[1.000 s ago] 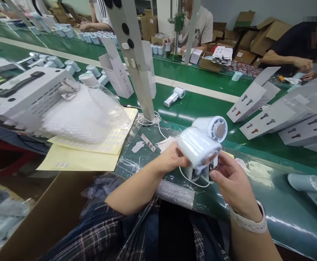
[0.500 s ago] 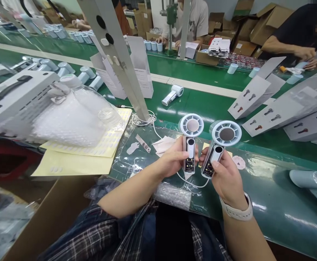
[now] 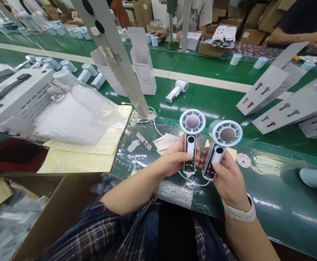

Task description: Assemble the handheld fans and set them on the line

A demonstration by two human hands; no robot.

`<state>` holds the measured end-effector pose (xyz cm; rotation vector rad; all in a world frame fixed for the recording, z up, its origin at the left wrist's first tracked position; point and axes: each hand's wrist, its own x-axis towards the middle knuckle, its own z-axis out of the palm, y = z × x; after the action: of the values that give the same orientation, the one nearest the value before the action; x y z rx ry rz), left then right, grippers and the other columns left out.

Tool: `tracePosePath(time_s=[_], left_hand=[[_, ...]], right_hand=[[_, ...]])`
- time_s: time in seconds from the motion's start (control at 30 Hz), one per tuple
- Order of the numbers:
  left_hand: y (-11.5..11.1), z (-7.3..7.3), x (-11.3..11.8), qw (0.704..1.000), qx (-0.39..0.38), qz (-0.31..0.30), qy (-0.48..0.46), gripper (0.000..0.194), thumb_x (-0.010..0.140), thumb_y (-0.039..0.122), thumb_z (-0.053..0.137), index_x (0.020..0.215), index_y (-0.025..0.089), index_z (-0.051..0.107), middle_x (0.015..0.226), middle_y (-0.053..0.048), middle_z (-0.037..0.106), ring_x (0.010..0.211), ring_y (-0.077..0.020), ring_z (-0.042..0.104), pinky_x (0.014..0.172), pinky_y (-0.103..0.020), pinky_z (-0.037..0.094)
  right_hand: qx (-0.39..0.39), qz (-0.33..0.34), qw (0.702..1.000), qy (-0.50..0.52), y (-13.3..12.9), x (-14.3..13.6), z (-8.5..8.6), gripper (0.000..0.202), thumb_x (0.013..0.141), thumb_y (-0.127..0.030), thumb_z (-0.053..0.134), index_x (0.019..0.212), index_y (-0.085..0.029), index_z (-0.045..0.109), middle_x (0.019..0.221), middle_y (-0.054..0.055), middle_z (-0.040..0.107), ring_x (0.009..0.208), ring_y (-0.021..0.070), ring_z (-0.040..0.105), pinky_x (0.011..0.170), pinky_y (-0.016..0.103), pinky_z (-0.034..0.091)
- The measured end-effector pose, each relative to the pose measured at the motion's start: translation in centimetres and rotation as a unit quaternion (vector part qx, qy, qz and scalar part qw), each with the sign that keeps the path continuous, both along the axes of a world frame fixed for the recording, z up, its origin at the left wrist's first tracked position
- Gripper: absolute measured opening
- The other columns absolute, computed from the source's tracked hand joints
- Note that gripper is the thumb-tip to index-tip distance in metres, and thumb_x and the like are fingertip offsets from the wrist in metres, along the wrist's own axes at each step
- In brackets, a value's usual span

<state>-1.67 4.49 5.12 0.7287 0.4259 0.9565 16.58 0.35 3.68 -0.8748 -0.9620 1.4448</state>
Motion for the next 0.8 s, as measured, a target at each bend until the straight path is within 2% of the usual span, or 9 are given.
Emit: tracePosePath(time_s=[0.13,0.23,0.33,0.53,0.8], left_hand=[[-0.06,-0.27,0.04,0.999,0.040,0.009,0.023,0.052,0.078,0.029,0.084,0.117,0.020,0.051,0.094,0.001,0.061,0.073,-0.0117,0.062,0.066,-0.028,0.052],[-0.11,-0.54,-0.10,0.996,0.082,-0.005,0.031,0.049,0.083,0.034,0.083,0.116,0.021,0.049,0.094,0.001,0.062,0.075,-0.0128,0.063,0.070,-0.030,0.054],[-0.05,-0.73,-0.19,0.993,0.110,0.007,0.049,0.051,0.084,0.034,0.084,0.116,0.021,0.047,0.098,0.000,0.062,0.077,-0.0124,0.064,0.069,-0.029,0.054],[0.01,-0.58,0.09,0.992,0.117,-0.039,0.035,0.053,0.088,0.037,0.082,0.120,0.020,0.044,0.097,-0.002,0.062,0.082,-0.0153,0.067,0.076,-0.032,0.057],[0.22,-0.66,0.04,0.994,0.097,-0.016,0.051,0.051,0.084,0.038,0.085,0.112,0.020,0.046,0.098,-0.002,0.063,0.074,-0.0115,0.065,0.067,-0.027,0.054]], right_hand=[[0.015,0.001,1.000,-0.017,-0.12,0.12,0.26,0.026,0.091,-0.042,0.081,0.111,-0.027,0.075,0.104,0.005,0.074,0.083,0.0185,0.069,0.069,0.031,0.060],[0.019,0.005,1.000,-0.021,-0.31,0.29,0.13,0.028,0.092,-0.043,0.080,0.115,-0.028,0.075,0.106,0.005,0.074,0.084,0.0188,0.070,0.070,0.031,0.061],[0.022,0.000,0.999,-0.032,-0.42,0.47,-0.16,0.027,0.093,-0.042,0.080,0.115,-0.028,0.075,0.106,0.005,0.074,0.085,0.0195,0.071,0.072,0.033,0.063],[0.016,-0.006,1.000,-0.020,-0.19,0.45,-0.32,0.028,0.092,-0.042,0.079,0.115,-0.026,0.071,0.110,0.007,0.075,0.090,0.0239,0.072,0.081,0.042,0.065],[-0.018,-0.026,0.999,-0.032,-0.06,0.17,-0.42,0.035,0.086,-0.045,0.083,0.112,-0.026,0.070,0.112,0.008,0.075,0.097,0.0282,0.072,0.087,0.048,0.064]])
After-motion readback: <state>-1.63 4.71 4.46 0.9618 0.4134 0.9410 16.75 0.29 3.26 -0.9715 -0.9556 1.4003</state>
